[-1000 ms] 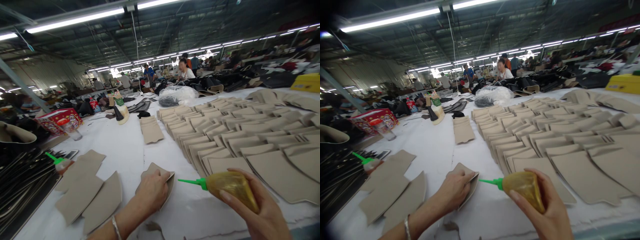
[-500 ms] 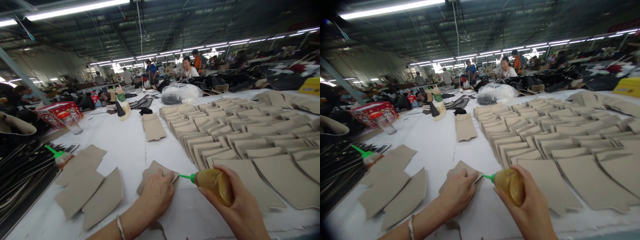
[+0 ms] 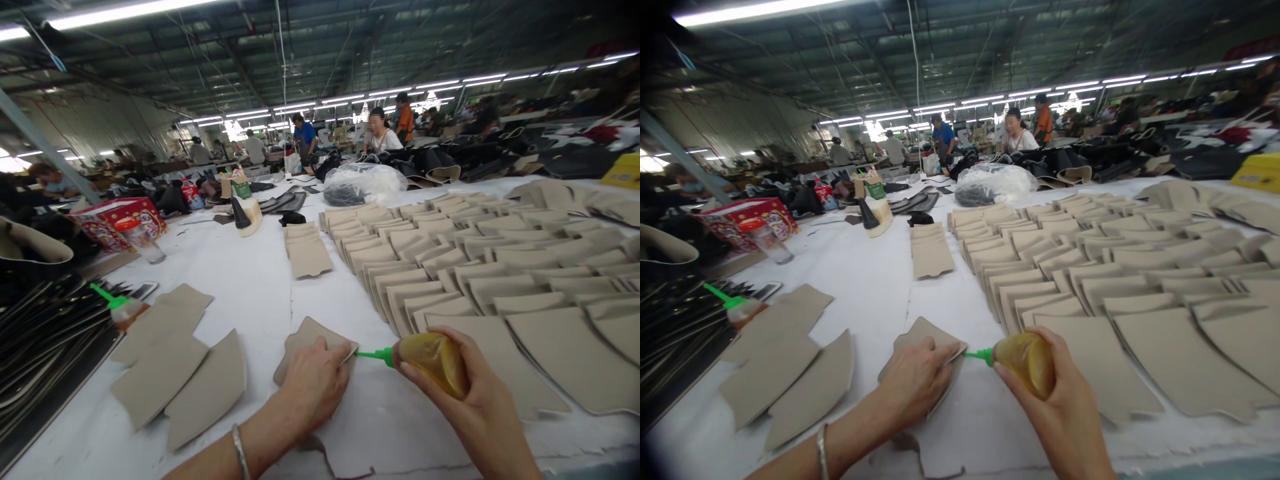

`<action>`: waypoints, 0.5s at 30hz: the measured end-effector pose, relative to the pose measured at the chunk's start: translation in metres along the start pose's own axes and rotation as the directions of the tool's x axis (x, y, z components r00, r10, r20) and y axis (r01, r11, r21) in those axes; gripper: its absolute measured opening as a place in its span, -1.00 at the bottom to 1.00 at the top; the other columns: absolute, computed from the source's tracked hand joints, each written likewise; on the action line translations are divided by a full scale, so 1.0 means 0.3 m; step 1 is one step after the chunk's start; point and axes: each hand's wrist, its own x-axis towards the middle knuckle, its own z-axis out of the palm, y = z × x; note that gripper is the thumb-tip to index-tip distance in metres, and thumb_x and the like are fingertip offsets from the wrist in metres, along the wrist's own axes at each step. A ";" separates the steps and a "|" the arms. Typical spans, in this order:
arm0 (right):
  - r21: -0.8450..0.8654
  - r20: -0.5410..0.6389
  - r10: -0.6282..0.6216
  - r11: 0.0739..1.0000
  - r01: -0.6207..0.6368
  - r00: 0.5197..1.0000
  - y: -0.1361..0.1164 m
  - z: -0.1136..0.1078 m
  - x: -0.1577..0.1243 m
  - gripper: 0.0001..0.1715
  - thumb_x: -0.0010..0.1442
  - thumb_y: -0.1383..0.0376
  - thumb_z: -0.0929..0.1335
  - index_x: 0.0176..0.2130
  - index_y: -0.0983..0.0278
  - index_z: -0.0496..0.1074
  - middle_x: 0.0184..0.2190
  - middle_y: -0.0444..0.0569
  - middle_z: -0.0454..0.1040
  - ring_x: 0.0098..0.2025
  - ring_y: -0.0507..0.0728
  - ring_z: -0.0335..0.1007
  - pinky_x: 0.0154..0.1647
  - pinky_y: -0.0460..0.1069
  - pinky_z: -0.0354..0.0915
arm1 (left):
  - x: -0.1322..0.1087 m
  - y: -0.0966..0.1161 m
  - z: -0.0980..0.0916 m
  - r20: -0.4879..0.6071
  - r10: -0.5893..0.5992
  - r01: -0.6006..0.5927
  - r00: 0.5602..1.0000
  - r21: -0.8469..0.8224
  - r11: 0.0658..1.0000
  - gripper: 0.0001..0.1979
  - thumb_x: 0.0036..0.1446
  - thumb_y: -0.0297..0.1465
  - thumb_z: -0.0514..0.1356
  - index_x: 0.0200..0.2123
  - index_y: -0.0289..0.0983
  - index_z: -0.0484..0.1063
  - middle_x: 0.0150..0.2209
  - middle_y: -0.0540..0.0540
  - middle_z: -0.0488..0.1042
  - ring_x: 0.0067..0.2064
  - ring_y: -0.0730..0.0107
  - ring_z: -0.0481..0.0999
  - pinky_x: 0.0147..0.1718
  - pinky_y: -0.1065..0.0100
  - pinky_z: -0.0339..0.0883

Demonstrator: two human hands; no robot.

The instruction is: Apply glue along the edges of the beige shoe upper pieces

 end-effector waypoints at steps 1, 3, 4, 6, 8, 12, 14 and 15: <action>0.018 0.005 0.019 1.000 -0.019 1.000 0.001 0.000 0.003 -0.36 0.07 -0.12 0.43 0.01 0.15 0.29 -0.12 -0.08 0.42 -0.15 0.24 0.42 -0.16 0.05 0.34 | -0.002 0.001 -0.001 -0.002 -0.002 0.002 1.000 0.003 1.000 -0.57 0.23 -0.36 -0.07 0.10 0.08 0.32 -0.26 -0.11 0.44 -0.29 0.13 0.52 -0.34 0.25 0.31; 0.038 -0.003 0.040 0.998 -0.040 0.999 0.005 -0.001 0.007 -0.34 0.07 -0.12 0.43 0.02 0.16 0.29 -0.10 -0.07 0.42 -0.12 0.26 0.41 -0.13 0.07 0.33 | -0.006 0.003 -0.002 -0.003 -0.008 0.008 1.000 0.009 1.000 -0.58 0.24 -0.36 -0.07 0.11 0.05 0.32 -0.27 -0.11 0.44 -0.29 0.14 0.52 -0.35 0.26 0.31; 0.038 -0.004 0.042 0.998 -0.042 0.999 0.007 -0.001 0.007 -0.34 0.08 -0.12 0.43 0.03 0.15 0.29 -0.09 -0.06 0.42 -0.11 0.27 0.40 -0.12 0.08 0.33 | -0.008 0.003 -0.001 -0.003 -0.009 0.009 1.000 0.012 1.000 -0.58 0.24 -0.36 -0.08 0.11 0.04 0.32 -0.26 -0.11 0.43 -0.30 0.15 0.52 -0.35 0.26 0.31; 0.028 0.001 0.045 0.999 -0.045 0.999 0.012 -0.002 0.006 -0.35 0.08 -0.11 0.43 0.02 0.15 0.29 -0.10 -0.07 0.42 -0.12 0.27 0.41 -0.14 0.07 0.33 | -0.010 0.002 0.003 0.004 -0.005 0.005 1.000 0.010 1.000 -0.59 0.25 -0.35 -0.08 0.11 0.02 0.32 -0.26 -0.11 0.43 -0.30 0.18 0.51 -0.34 0.28 0.31; 0.036 0.027 0.056 0.998 -0.057 0.998 0.015 -0.003 0.004 -0.35 0.07 -0.11 0.44 0.01 0.15 0.28 -0.13 -0.08 0.43 -0.15 0.25 0.42 -0.17 0.04 0.35 | -0.010 0.000 0.009 0.012 -0.003 0.003 1.000 0.007 1.000 -0.58 0.25 -0.35 -0.09 0.13 0.02 0.30 -0.25 -0.11 0.42 -0.30 0.19 0.51 -0.34 0.28 0.31; 0.095 0.062 0.096 0.990 -0.101 0.993 0.014 -0.004 0.008 -0.32 0.04 -0.13 0.45 0.01 0.15 0.28 -0.14 -0.08 0.43 -0.15 0.26 0.41 -0.16 0.06 0.35 | -0.008 -0.002 0.013 0.007 -0.002 0.002 1.000 -0.002 1.000 -0.56 0.25 -0.35 -0.10 0.16 0.04 0.25 -0.24 -0.11 0.41 -0.29 0.17 0.50 -0.34 0.27 0.31; 0.088 0.028 0.094 0.992 -0.096 0.995 0.014 -0.003 0.012 -0.32 0.04 -0.13 0.45 0.02 0.14 0.29 -0.12 -0.08 0.43 -0.13 0.27 0.40 -0.13 0.09 0.33 | -0.008 -0.001 0.011 0.005 0.001 -0.001 1.000 -0.010 1.000 -0.56 0.25 -0.35 -0.11 0.16 0.03 0.26 -0.25 -0.11 0.41 -0.29 0.17 0.50 -0.34 0.26 0.30; 0.075 0.011 0.084 0.994 -0.085 0.996 0.015 -0.002 0.012 -0.32 0.05 -0.13 0.44 0.02 0.13 0.29 -0.11 -0.07 0.42 -0.12 0.28 0.39 -0.12 0.10 0.32 | -0.008 -0.001 0.010 0.006 0.002 -0.002 1.000 -0.010 1.000 -0.56 0.26 -0.35 -0.11 0.15 0.02 0.27 -0.26 -0.11 0.41 -0.30 0.17 0.50 -0.34 0.27 0.30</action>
